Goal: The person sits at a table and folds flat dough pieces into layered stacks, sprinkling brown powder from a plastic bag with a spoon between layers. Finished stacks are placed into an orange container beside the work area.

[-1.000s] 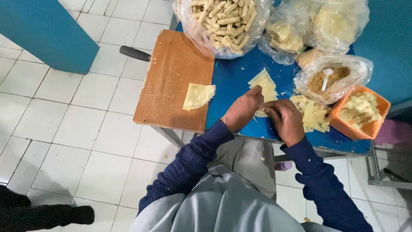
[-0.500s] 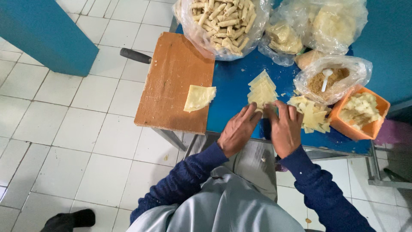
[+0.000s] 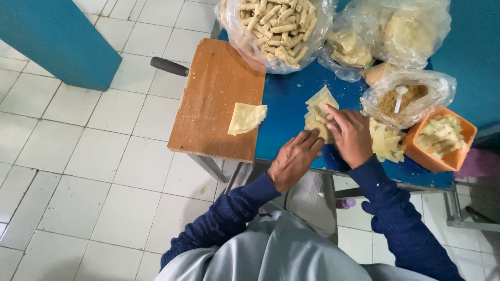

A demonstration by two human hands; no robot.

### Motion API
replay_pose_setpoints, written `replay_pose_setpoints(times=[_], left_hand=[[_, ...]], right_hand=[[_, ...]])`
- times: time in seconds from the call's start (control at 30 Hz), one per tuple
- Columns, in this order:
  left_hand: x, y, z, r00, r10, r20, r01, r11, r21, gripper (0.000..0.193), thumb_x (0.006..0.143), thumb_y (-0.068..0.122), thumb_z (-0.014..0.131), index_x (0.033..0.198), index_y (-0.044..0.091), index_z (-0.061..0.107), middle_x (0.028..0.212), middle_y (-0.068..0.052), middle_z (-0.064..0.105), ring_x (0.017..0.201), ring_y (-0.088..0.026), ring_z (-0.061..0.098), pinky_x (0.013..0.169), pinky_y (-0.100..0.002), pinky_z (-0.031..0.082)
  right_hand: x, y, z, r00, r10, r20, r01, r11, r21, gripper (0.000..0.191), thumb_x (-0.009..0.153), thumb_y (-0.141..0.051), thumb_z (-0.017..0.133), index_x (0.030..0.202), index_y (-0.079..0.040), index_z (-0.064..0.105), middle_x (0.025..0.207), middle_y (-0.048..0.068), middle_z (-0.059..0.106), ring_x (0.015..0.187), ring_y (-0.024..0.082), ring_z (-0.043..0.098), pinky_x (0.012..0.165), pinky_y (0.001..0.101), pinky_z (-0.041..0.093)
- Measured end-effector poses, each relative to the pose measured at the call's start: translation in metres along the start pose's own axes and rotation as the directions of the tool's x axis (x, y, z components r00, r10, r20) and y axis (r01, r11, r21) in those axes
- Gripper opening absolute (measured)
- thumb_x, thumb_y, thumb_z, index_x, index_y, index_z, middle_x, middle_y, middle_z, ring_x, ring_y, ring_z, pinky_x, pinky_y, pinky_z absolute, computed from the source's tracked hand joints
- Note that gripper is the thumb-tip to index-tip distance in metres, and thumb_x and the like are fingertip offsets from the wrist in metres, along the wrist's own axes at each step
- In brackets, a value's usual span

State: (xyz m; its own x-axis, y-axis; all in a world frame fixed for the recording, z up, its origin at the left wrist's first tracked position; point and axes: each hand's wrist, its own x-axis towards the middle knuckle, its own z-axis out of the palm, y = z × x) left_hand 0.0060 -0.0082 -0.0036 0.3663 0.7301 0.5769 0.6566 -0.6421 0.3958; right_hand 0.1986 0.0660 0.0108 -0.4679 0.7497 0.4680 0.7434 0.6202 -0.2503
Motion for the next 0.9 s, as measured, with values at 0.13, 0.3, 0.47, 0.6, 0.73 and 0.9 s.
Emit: replay_pose_setpoints(times=[0.13,0.3,0.47,0.6,0.73,0.9], left_hand=[[0.001,0.002,0.004,1.0,0.003,-0.008,-0.003,1.0,0.018,0.044,0.087,0.02,0.072,0.127,0.006,0.064,0.132,-0.014,0.06,0.121,-0.028,0.057,0.1,-0.038,0.05],[0.0,0.0,0.007,1.0,0.023,-0.006,-0.023,0.997,0.076,0.04,0.089,0.023,0.071,0.125,0.008,0.064,0.133,-0.014,0.059,0.124,-0.028,0.057,0.1,-0.038,0.049],[-0.001,-0.001,0.008,1.0,0.022,0.011,-0.023,0.994,0.108,0.037,0.092,0.023,0.069,0.127,0.01,0.064,0.137,-0.016,0.058,0.123,-0.028,0.056,0.101,-0.038,0.049],[-0.002,-0.002,0.008,1.0,0.023,-0.006,-0.022,0.994,0.107,0.037,0.091,0.023,0.068,0.126,0.012,0.066,0.139,-0.016,0.057,0.124,-0.029,0.056,0.103,-0.038,0.048],[-0.002,-0.002,0.008,1.0,0.016,0.003,-0.016,0.996,0.085,0.037,0.091,0.023,0.07,0.125,0.012,0.066,0.138,-0.016,0.058,0.124,-0.029,0.056,0.101,-0.039,0.049],[-0.002,-0.003,0.006,1.0,0.012,-0.021,-0.011,0.998,0.055,0.035,0.088,0.022,0.073,0.122,0.013,0.067,0.136,-0.016,0.058,0.126,-0.031,0.056,0.098,-0.04,0.051]], right_hand=[[0.002,-0.003,0.001,0.998,-0.055,-0.019,0.053,0.99,-0.127,0.05,0.095,-0.011,0.07,0.143,-0.018,0.061,0.1,0.0,0.072,0.095,0.022,0.067,0.087,0.0455,0.043],[0.04,0.015,-0.02,0.947,0.244,0.209,-0.287,0.936,0.206,0.06,0.094,-0.008,0.066,0.151,-0.017,0.051,0.099,0.007,0.074,0.087,0.02,0.071,0.077,0.0351,0.055],[0.142,0.024,-0.055,0.966,0.216,0.141,-0.238,0.533,0.812,0.048,0.111,-0.007,0.058,0.157,-0.003,0.047,0.13,0.015,0.07,0.11,0.017,0.069,0.092,0.03,0.057],[0.162,0.013,-0.09,0.983,0.159,-0.091,0.01,0.451,0.893,0.034,0.111,-0.006,0.056,0.144,0.002,0.056,0.134,0.012,0.066,0.118,0.012,0.069,0.1,0.0239,0.057],[0.109,0.025,-0.119,0.968,0.151,-0.2,-0.005,0.81,0.587,0.025,0.116,0.004,0.054,0.139,0.002,0.064,0.125,0.014,0.071,0.11,0.013,0.07,0.095,0.0272,0.059],[0.02,0.065,-0.123,0.952,0.269,-0.144,-0.252,0.96,0.123,0.013,0.11,-0.001,0.061,0.113,-0.001,0.073,0.1,0.013,0.076,0.093,0.02,0.074,0.082,0.0335,0.057]])
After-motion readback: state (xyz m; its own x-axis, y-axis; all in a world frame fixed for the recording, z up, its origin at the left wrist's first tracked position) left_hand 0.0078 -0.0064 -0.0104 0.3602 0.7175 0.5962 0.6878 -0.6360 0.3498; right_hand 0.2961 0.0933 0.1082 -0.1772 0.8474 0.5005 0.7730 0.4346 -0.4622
